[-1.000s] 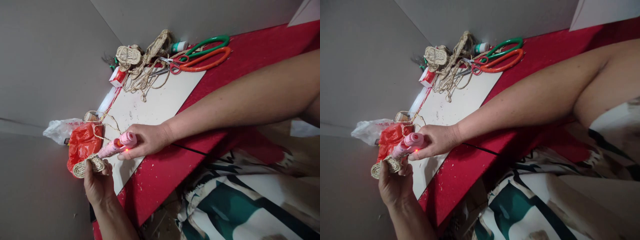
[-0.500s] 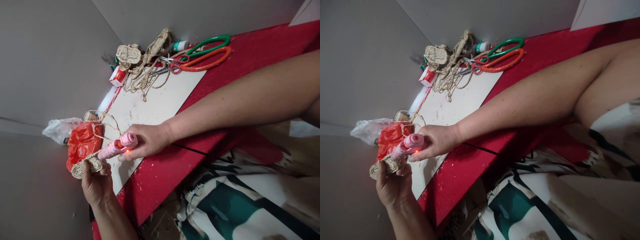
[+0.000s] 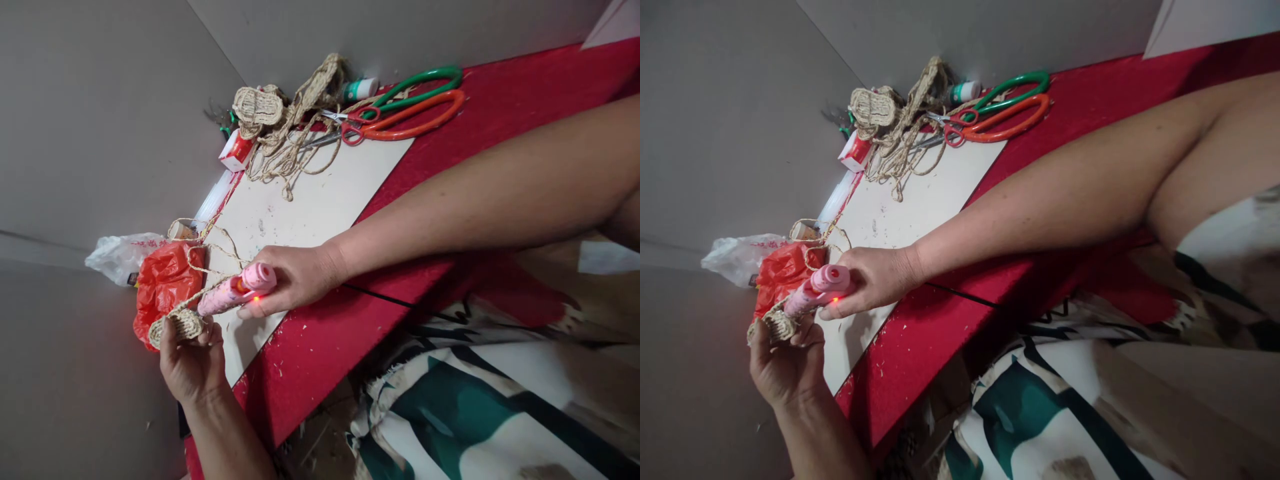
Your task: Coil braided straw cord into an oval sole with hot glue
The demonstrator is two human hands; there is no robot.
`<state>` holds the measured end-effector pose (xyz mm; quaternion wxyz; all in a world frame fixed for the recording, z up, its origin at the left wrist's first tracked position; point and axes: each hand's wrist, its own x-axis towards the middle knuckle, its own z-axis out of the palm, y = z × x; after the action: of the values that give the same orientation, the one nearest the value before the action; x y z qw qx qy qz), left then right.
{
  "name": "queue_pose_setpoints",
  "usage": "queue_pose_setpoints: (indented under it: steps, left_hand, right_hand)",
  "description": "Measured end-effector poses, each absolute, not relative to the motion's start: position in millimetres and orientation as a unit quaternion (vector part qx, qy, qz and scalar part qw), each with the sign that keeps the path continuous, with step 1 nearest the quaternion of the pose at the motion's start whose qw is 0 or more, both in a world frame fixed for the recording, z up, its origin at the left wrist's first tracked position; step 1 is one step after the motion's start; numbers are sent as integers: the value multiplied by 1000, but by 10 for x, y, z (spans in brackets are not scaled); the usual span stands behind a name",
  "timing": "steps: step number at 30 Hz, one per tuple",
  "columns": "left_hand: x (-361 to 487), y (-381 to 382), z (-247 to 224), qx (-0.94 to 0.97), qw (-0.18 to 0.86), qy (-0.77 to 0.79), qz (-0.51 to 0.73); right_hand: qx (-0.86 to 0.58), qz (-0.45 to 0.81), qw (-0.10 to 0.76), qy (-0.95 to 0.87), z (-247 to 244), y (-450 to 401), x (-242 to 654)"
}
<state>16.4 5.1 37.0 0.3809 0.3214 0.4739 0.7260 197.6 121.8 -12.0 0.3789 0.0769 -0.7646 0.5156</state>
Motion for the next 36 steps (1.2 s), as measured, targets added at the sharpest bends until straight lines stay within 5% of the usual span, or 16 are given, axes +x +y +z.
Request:
queue_pose_setpoints:
  steps: [36]
  left_hand:
    - [158, 72, 357, 305, 381, 450, 748]
  right_hand:
    - [104, 483, 407, -768, -127, 1180, 1982]
